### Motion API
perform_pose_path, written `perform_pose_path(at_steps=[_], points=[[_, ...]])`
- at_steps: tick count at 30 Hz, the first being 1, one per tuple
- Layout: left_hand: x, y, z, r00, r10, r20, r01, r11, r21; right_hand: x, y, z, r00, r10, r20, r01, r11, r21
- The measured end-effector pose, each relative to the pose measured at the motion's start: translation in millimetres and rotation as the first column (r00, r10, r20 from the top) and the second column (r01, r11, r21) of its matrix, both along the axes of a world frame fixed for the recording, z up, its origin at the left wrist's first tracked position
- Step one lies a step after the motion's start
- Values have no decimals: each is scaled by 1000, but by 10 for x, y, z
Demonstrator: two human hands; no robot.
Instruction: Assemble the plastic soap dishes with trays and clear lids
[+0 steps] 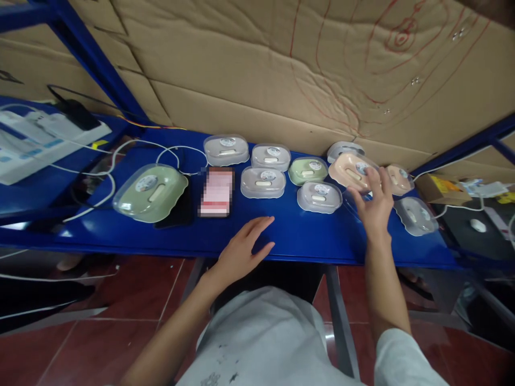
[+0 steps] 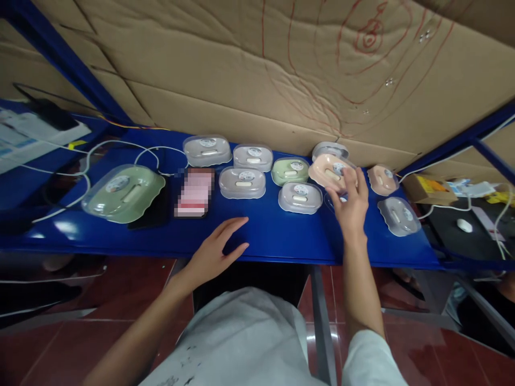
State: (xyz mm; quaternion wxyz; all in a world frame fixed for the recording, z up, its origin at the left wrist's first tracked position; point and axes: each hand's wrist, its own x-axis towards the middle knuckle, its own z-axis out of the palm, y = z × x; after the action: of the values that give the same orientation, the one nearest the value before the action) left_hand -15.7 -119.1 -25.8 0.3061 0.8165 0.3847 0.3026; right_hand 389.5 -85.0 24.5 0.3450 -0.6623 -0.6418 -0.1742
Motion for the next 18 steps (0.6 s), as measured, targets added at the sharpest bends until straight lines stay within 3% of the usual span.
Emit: perform_pose_path(at_steps=[4, 10, 18], points=[[3, 6, -56, 1000, 3, -25, -2, 998, 62, 244, 432, -72, 997, -64, 35, 69, 981, -180], [24, 8, -88, 999, 29, -38, -23, 988, 155, 406, 572, -242, 994, 99, -40, -107, 933, -344], [54, -2, -81, 998, 44, -48, -32, 974, 225, 1264, 695, -170, 994, -13, 108, 55, 914, -403]])
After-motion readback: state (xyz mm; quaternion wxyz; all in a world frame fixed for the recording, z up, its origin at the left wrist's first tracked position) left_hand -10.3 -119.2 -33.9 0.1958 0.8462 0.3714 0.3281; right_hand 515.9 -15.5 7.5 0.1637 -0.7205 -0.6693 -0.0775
